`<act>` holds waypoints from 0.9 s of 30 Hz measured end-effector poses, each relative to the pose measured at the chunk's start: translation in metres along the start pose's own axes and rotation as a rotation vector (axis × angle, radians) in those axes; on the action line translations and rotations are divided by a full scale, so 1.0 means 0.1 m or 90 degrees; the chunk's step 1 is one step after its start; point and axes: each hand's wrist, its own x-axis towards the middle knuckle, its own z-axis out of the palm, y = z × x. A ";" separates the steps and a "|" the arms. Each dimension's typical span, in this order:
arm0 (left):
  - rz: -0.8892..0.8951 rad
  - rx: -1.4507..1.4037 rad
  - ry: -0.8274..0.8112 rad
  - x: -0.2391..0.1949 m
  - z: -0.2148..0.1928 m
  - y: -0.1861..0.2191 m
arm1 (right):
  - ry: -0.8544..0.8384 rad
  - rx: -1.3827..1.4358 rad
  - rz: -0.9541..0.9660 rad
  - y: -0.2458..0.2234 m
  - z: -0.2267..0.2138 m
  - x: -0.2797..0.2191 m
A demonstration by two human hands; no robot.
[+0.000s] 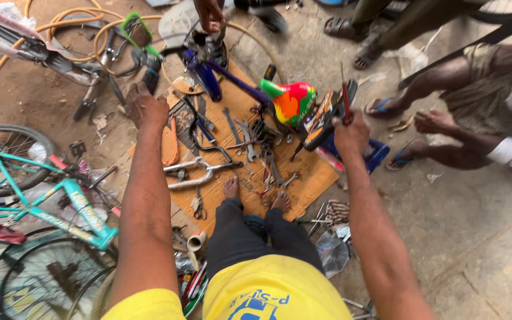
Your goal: The person sits on the ground and uses a screwdriver to adjust a green plastic part attached to the bicycle handlebars. They then pick up a chrome bicycle hub from a plastic bag and inspect it.
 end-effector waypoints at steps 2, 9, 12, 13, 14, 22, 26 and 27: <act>0.000 -0.027 -0.024 -0.10 0.01 -0.20 | -0.007 0.021 0.007 -0.15 0.05 0.04; -0.269 -0.059 -0.331 -1.43 0.52 -0.82 | -0.011 0.035 -0.035 -0.34 0.06 0.02; -0.137 0.007 -0.495 -2.36 0.68 -0.84 | 0.015 0.104 -0.209 -0.13 -0.02 0.00; -0.095 -0.110 -0.463 -2.68 0.69 -0.82 | 0.015 0.096 -0.221 -0.02 -0.04 -0.03; -0.127 -0.087 -0.543 -2.94 0.67 -0.82 | 0.010 0.089 -0.234 0.11 -0.03 -0.14; -0.044 0.059 -0.808 -3.83 0.43 -0.51 | -0.235 -0.038 -0.306 1.53 0.39 -1.66; -0.021 0.210 -1.035 -3.90 0.28 -0.46 | -0.438 -0.140 -0.265 1.88 0.28 -2.87; 0.025 0.200 -1.041 -3.90 0.27 -0.47 | -0.437 -0.153 -0.277 1.85 0.23 -3.17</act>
